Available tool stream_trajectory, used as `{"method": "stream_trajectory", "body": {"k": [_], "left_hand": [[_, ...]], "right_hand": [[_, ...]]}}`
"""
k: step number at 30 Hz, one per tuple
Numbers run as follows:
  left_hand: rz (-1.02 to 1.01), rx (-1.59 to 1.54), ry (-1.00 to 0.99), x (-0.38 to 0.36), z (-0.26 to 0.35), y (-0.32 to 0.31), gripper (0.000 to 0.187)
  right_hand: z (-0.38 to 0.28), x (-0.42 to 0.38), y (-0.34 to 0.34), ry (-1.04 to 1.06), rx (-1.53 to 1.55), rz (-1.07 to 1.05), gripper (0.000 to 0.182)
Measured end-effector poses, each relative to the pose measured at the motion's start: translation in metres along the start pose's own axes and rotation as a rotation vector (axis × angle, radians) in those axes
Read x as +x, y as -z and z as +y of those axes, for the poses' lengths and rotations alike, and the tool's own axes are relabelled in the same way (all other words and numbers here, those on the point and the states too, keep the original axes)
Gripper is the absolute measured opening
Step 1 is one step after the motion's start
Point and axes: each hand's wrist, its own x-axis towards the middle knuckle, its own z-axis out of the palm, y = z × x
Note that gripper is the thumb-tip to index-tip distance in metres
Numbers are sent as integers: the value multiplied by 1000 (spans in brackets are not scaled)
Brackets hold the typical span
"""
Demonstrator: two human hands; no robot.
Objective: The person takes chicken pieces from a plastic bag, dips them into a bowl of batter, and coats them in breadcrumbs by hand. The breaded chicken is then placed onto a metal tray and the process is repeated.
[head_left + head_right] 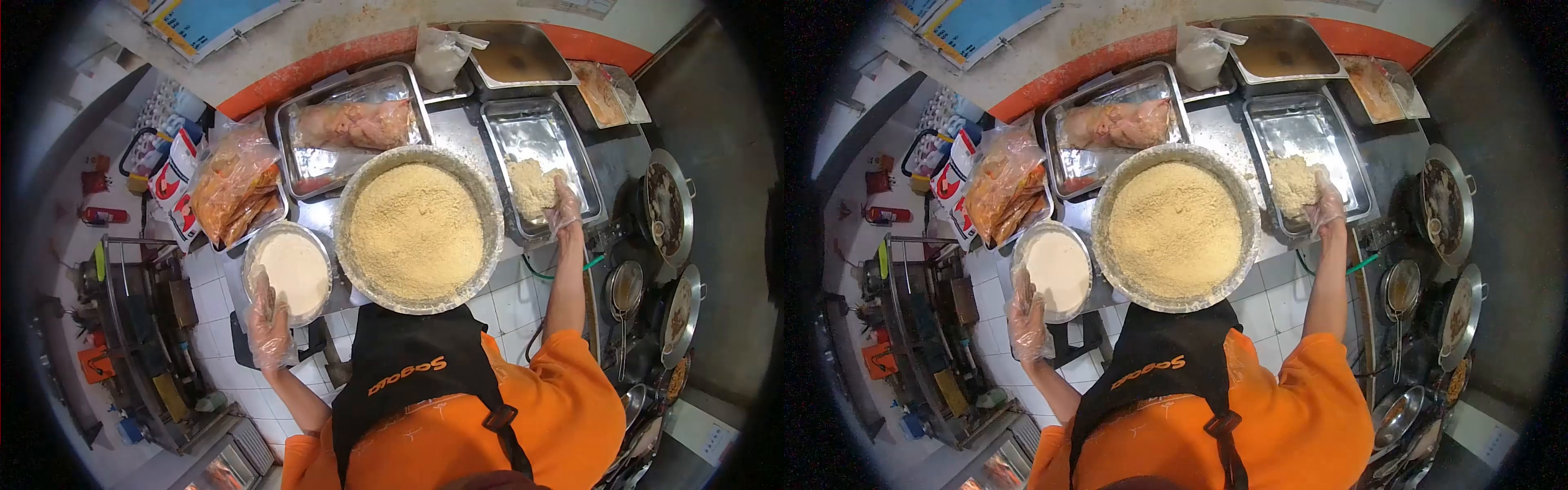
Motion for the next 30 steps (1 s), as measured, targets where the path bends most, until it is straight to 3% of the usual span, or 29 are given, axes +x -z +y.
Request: {"method": "stream_trajectory", "body": {"k": [3, 5, 7, 8, 9, 10, 11, 12, 13, 14, 16, 17, 18, 22, 24, 26, 27, 29, 30], "left_hand": [[-46, 36, 42, 7, 8, 3, 54], [-91, 108, 43, 14, 18, 6, 54], [-134, 191, 52, 23, 22, 7, 54], [-171, 177, 8, 29, 19, 7, 54], [-193, 165, -31, 35, 13, 8, 55], [-165, 247, -121, 42, -3, 10, 53], [-135, 336, -214, 55, -21, 15, 51], [-136, 419, -194, 68, -27, 18, 49], [-159, 514, -234, 79, 6, 12, 48], [-198, 547, -248, 96, 3, 17, 49], [-110, 588, -502, 131, 2, 25, 45], [-47, 567, -365, 147, -1, 40, 41], [-25, 518, -251, 172, -7, 44, 38], [90, 761, -282, 243, -25, 74, 30], [154, 852, -316, 280, -36, 79, 29], [89, 1157, -217, 312, -41, 77, 31], [102, 1148, -216, 321, -38, 74, 31], [-76, 1299, -43, 329, -8, 64, 31], [-75, 1289, -50, 347, -24, 65, 31]], "right_hand": [[26, 35, 28, -127, 3, -2, 39], [34, 52, 45, -90, -144, 41, 38], [39, 73, 73, 27, -724, 112, 41], [31, 72, 79, 294, -1339, 184, 43], [56, 111, 128, 488, -1351, 157, 49], [34, 80, 94, 403, -1211, 156, 38], [17, 49, 59, 409, -1397, 328, 36], [13, 41, 50, 487, -1512, 362, 35], [13, 41, 55, 573, -1624, 399, 35], [19, 55, 79, 606, -1557, 376, 33], [-6, 9, 39, 476, -1457, 415, 33], [-3, 18, 68, 566, -1242, 252, 33], [-2, 7, 75, 628, -1217, 235, 32], [-10, -38, 76, 748, -1141, 225, 31], [-10, -55, 71, 671, -1159, 338, 31], [-7, -63, 74, 674, -1175, 334, 31], [-6, -66, 74, 660, -1194, 340, 31], [-6, -79, 65, 675, -1186, 302, 31], [-6, -87, 62, 678, -1177, 266, 31]]}}
